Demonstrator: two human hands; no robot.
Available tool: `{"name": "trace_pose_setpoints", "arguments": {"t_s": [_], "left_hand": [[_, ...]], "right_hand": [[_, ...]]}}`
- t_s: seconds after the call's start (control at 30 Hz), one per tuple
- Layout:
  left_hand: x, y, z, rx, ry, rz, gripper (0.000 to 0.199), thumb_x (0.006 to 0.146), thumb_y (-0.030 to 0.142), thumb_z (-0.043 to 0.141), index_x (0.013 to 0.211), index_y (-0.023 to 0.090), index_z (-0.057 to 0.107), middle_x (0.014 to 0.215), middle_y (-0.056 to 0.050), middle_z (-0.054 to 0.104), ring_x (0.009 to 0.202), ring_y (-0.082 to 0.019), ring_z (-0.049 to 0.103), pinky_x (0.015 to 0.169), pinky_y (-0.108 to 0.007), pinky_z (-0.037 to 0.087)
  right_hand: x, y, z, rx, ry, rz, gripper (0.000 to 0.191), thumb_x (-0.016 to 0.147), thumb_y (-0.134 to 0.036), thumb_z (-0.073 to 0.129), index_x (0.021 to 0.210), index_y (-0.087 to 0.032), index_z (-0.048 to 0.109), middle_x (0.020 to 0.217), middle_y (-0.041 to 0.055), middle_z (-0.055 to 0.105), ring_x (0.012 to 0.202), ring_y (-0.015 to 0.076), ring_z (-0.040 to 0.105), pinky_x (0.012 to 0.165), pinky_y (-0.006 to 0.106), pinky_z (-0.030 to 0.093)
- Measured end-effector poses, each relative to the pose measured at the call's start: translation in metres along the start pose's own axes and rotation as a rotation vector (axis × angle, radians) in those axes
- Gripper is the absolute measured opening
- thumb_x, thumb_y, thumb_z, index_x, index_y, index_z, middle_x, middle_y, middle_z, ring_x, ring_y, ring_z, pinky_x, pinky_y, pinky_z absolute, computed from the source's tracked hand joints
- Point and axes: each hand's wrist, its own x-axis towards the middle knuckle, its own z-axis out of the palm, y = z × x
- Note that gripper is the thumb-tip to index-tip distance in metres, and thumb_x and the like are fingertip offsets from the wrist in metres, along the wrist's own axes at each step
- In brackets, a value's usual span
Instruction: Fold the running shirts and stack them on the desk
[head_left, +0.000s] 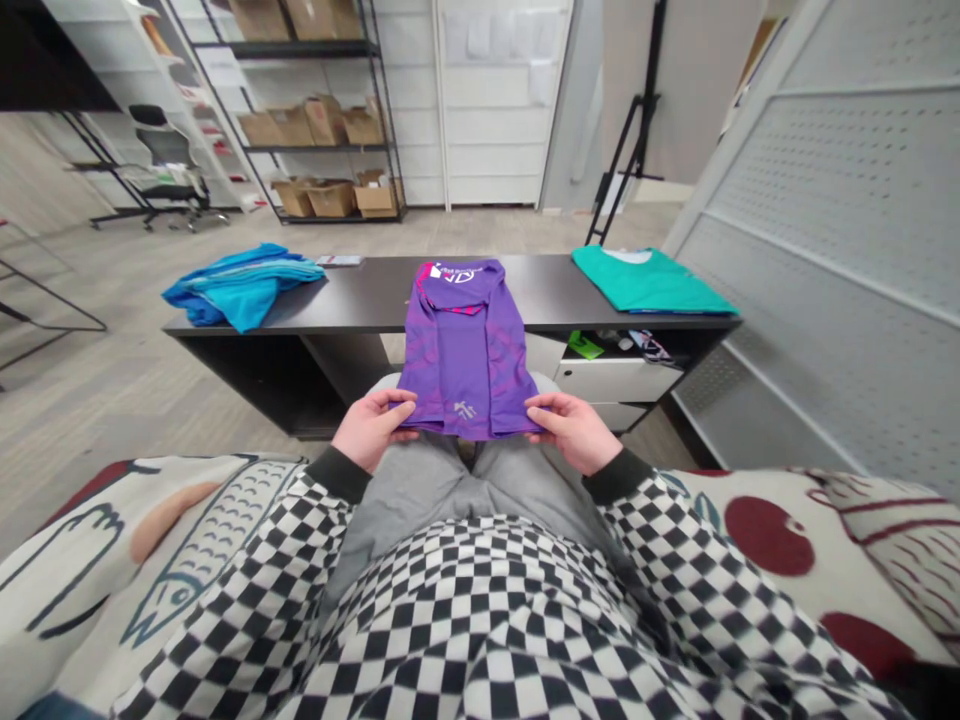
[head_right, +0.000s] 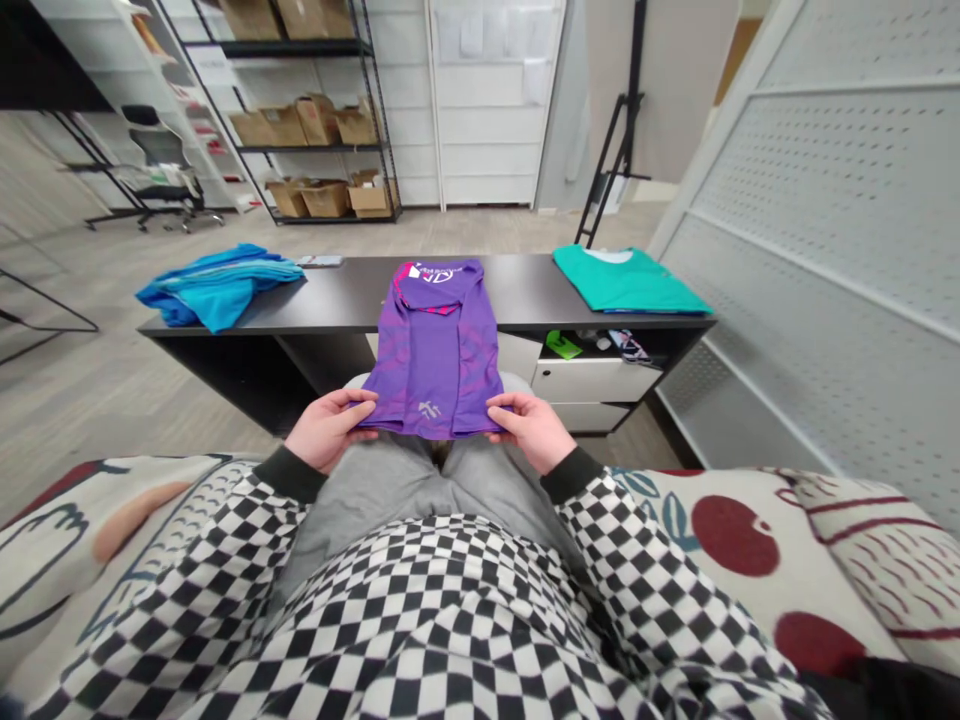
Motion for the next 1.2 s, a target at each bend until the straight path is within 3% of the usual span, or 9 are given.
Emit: {"name": "trace_pose_setpoints", "arguments": {"t_s": [0.17,0.33,0.43,0.57,0.67,0.77,0.9,1.0,1.2], "left_hand": [[-0.002,0.002,-0.017,0.091,-0.063,-0.142,0.056,0.065,0.033,0.104,0.107,0.012,0.075,0.072,-0.004,0.073,0.063,-0.016,0.073,0.064,-0.025,0.064],[-0.004,-0.003,-0.029,0.417,-0.204,-0.046,0.065,0.076,0.044,0.096,0.13,0.014,0.075,0.065,0.002,0.067,0.051,-0.013,0.058,0.049,-0.023,0.045],[-0.008,0.002,-0.033,0.796,-0.28,0.158,0.062,0.08,0.041,0.087,0.136,0.019,0.076,0.074,0.001,0.07,0.062,-0.019,0.065,0.06,-0.03,0.054],[-0.016,0.009,-0.04,1.228,-0.305,0.594,0.054,0.089,0.029,0.072,0.142,0.017,0.076,0.114,-0.012,0.075,0.101,-0.029,0.075,0.097,-0.042,0.063],[-0.02,0.009,-0.05,1.373,-0.216,0.84,0.049,0.097,0.028,0.066,0.144,0.018,0.076,0.115,-0.014,0.072,0.108,-0.031,0.073,0.1,-0.045,0.061],[-0.022,0.006,-0.058,1.384,-0.274,1.036,0.032,0.101,0.034,0.071,0.129,0.024,0.083,0.123,-0.014,0.074,0.117,-0.032,0.071,0.108,-0.048,0.057],[-0.017,0.003,-0.054,1.399,-0.44,0.973,0.033,0.104,0.044,0.071,0.129,0.027,0.084,0.129,-0.013,0.078,0.123,-0.033,0.071,0.112,-0.05,0.052],[-0.009,0.007,-0.047,1.373,-0.495,0.856,0.033,0.104,0.048,0.071,0.124,0.028,0.086,0.121,-0.014,0.08,0.116,-0.032,0.072,0.108,-0.047,0.053],[0.008,0.022,-0.055,1.19,-0.643,0.801,0.034,0.092,0.028,0.073,0.124,0.027,0.087,0.123,-0.013,0.078,0.114,-0.03,0.073,0.109,-0.043,0.057]], "right_hand": [[-0.002,0.002,-0.006,-0.034,-0.072,0.09,0.05,0.066,-0.041,0.109,0.099,-0.016,0.081,0.084,0.0041,0.079,0.068,0.0146,0.075,0.069,0.027,0.069],[-0.006,0.009,-0.023,-0.241,-0.168,0.097,0.055,0.077,-0.042,0.102,0.121,-0.017,0.079,0.091,0.0058,0.081,0.079,0.0175,0.077,0.07,0.028,0.065],[-0.011,0.004,-0.034,-0.509,-0.273,-0.022,0.061,0.083,-0.039,0.095,0.137,-0.018,0.075,0.094,0.0036,0.08,0.079,0.0177,0.072,0.071,0.03,0.061],[-0.021,-0.014,-0.038,-1.12,-0.323,-0.332,0.051,0.089,-0.027,0.087,0.138,-0.022,0.079,0.098,0.0054,0.076,0.084,0.0209,0.07,0.082,0.036,0.06],[-0.029,-0.027,-0.038,-1.385,-0.324,-0.523,0.044,0.096,-0.027,0.081,0.14,-0.024,0.079,0.109,0.0099,0.074,0.094,0.025,0.072,0.087,0.038,0.059],[-0.031,-0.035,-0.039,-1.501,-0.346,-0.698,0.029,0.105,-0.029,0.072,0.132,-0.024,0.082,0.118,0.0135,0.075,0.105,0.0289,0.072,0.095,0.042,0.057],[-0.025,-0.037,-0.038,-1.59,-0.452,-0.854,0.027,0.11,-0.036,0.07,0.132,-0.025,0.082,0.135,0.0139,0.078,0.125,0.0321,0.068,0.103,0.046,0.05],[-0.019,-0.034,-0.033,-1.636,-0.484,-0.875,0.026,0.113,-0.035,0.064,0.128,-0.025,0.083,0.126,0.0123,0.081,0.117,0.0282,0.069,0.096,0.042,0.048],[-0.013,-0.035,-0.031,-1.613,-0.498,-0.886,0.027,0.112,-0.03,0.061,0.124,-0.027,0.085,0.12,0.0118,0.082,0.11,0.0251,0.069,0.091,0.038,0.044]]}}
